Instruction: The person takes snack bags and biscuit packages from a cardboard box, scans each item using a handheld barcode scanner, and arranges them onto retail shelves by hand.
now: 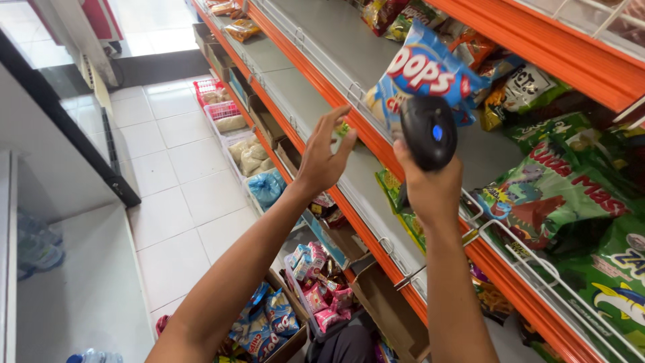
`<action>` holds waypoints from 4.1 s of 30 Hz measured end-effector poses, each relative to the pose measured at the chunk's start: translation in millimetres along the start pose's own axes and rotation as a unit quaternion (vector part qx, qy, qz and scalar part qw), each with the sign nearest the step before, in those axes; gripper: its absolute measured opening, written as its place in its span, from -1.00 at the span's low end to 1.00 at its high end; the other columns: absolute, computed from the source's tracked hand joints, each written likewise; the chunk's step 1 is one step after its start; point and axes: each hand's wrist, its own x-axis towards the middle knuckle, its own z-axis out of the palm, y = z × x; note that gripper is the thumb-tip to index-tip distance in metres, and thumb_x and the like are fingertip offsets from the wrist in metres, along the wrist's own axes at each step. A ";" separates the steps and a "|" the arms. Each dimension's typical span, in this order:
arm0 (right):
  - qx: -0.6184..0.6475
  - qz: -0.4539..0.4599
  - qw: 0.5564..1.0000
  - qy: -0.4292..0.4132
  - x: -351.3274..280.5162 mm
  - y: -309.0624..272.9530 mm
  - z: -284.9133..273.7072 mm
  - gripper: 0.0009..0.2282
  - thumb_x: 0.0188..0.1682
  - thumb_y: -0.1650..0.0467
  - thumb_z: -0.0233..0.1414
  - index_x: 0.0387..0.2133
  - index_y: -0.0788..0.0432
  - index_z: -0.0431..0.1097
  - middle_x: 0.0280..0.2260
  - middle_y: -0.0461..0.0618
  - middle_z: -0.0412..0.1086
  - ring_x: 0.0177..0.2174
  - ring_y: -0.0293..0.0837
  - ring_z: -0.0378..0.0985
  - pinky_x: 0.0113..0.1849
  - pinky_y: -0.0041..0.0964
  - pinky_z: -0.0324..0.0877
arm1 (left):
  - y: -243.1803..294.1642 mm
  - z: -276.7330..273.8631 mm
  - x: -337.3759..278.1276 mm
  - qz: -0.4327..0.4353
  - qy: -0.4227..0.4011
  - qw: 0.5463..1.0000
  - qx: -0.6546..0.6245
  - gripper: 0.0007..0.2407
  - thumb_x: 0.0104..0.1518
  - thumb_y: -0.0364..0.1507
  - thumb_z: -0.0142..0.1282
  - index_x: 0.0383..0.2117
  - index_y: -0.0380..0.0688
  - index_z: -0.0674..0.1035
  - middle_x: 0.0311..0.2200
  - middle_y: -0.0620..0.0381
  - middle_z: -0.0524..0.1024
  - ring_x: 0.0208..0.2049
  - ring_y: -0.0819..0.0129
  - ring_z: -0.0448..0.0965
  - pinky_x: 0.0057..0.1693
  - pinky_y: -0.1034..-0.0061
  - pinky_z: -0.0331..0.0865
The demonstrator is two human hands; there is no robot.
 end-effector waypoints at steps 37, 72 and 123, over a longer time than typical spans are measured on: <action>0.084 0.061 0.990 -0.092 80.6 36.3 -5.7 -0.76 -0.06 0.48 0.19 -0.11 0.27 0.50 -0.19 -0.09 0.53 -0.19 -0.30 0.55 -0.13 -0.38 0.43 | -7.6 53.9 46.8 0.090 -0.039 0.979 0.180 -0.63 0.28 -0.19 0.11 0.17 0.06 0.45 0.29 0.07 0.31 0.05 0.28 0.55 0.21 0.15 0.21; 0.110 0.180 0.954 -0.215 -165.1 141.6 76.0 -0.69 -0.11 0.45 0.25 -0.07 0.21 0.47 -0.19 -0.17 0.53 -0.25 -0.35 0.56 -0.20 -0.42 0.48 | -102.3 -85.3 -254.8 -0.084 -0.023 0.994 0.064 -0.69 0.40 -0.28 -0.12 0.14 -0.17 0.47 0.15 -0.17 0.41 0.03 0.02 0.58 0.22 0.23 0.42; 0.162 0.385 0.906 -0.071 -427.3 299.9 179.7 -0.72 -0.14 0.51 0.30 -0.19 0.21 0.43 -0.28 -0.17 0.45 -0.27 -0.30 0.51 -0.18 -0.38 0.43 | -150.6 -117.3 -481.5 -0.467 0.184 0.840 -0.206 -0.04 -0.01 -0.24 0.33 0.39 0.12 -0.25 0.11 -0.12 0.44 -0.01 0.26 0.58 0.00 0.36 0.58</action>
